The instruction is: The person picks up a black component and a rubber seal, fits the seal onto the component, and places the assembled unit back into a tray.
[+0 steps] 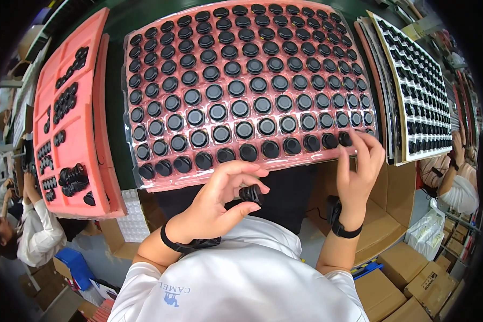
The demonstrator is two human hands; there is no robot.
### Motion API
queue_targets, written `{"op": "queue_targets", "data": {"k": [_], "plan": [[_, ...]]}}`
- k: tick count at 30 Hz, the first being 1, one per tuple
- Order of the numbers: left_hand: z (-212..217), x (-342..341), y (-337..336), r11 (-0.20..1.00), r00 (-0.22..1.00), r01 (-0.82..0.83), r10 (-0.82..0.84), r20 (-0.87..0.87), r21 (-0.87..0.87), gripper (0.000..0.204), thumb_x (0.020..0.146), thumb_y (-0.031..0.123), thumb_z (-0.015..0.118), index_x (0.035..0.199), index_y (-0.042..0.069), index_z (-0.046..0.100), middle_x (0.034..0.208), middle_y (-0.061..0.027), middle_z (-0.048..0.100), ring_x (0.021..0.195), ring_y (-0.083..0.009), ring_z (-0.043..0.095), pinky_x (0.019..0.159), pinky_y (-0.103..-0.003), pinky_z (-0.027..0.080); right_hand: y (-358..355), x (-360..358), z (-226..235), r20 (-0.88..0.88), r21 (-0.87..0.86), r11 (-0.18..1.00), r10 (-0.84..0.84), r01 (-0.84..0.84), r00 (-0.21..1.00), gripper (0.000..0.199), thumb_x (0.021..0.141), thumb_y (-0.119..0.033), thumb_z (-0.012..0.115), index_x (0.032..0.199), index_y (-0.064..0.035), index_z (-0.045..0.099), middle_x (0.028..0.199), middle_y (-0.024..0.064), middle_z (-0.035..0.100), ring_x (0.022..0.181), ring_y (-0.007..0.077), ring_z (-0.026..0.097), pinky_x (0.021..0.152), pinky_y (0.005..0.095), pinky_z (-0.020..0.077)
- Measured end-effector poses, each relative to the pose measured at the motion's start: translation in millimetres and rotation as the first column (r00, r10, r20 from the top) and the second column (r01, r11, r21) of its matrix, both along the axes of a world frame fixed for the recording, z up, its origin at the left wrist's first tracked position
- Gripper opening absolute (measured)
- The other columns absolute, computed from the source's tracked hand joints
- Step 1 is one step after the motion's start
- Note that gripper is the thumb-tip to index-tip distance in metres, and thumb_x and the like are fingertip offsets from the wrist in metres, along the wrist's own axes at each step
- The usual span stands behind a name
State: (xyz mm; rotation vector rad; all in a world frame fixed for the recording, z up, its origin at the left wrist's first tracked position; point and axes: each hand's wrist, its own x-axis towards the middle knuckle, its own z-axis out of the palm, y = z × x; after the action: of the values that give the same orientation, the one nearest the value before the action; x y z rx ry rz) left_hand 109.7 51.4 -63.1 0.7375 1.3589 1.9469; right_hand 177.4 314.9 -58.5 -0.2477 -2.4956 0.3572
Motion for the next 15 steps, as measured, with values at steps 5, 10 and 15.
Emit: {"op": "queue_targets", "data": {"k": [5, 10, 15], "plan": [[-0.3, 0.5, 1.1, 0.999, 0.999, 0.023, -0.025, 0.047, 0.035, 0.06, 0.082, -0.008, 0.059, 0.132, 0.003, 0.029, 0.132, -0.0182, 0.041, 0.111, -0.0264, 0.054, 0.09, -0.037, 0.046, -44.4, -5.5, 24.7, -0.031, -0.438, 0.735, 0.563, -0.518, 0.826, 0.027, 0.073, -0.006, 0.069, 0.099, -0.0045, 0.064, 0.1, 0.0099, 0.061, 0.093, 0.0265, 0.055, 0.082, 0.0366, 0.042], [0.8, -1.1, 2.8, 0.999, 1.0, 0.029, -0.029, 0.009, 0.044, 0.062, 0.083, -0.01, 0.056, 0.135, 0.003, 0.026, 0.138, -0.0186, 0.037, 0.113, -0.0258, 0.053, 0.091, -0.037, 0.045, -66.2, -15.1, 12.1, -0.08, -0.432, 0.586, 0.733, -0.686, 0.676, 0.026, 0.072, -0.013, 0.073, 0.096, -0.005, 0.065, 0.098, 0.0077, 0.062, 0.093, 0.0244, 0.056, 0.08, 0.0361, 0.0427], [7.7, -0.3, 0.6, 0.998, 0.999, 0.042, -0.043, 0.023, 0.04, 0.057, 0.084, -0.011, 0.051, 0.134, 0.002, 0.028, 0.136, -0.0189, 0.038, 0.106, -0.0228, 0.055, 0.088, -0.034, 0.046, -55.6, -12.7, 9.5, -0.143, -0.601, 0.456, 0.746, -0.656, 0.65, 0.026, 0.073, -0.015, 0.074, 0.095, -0.0038, 0.065, 0.097, 0.0084, 0.062, 0.092, 0.0237, 0.056, 0.08, 0.0349, 0.0427]]}}
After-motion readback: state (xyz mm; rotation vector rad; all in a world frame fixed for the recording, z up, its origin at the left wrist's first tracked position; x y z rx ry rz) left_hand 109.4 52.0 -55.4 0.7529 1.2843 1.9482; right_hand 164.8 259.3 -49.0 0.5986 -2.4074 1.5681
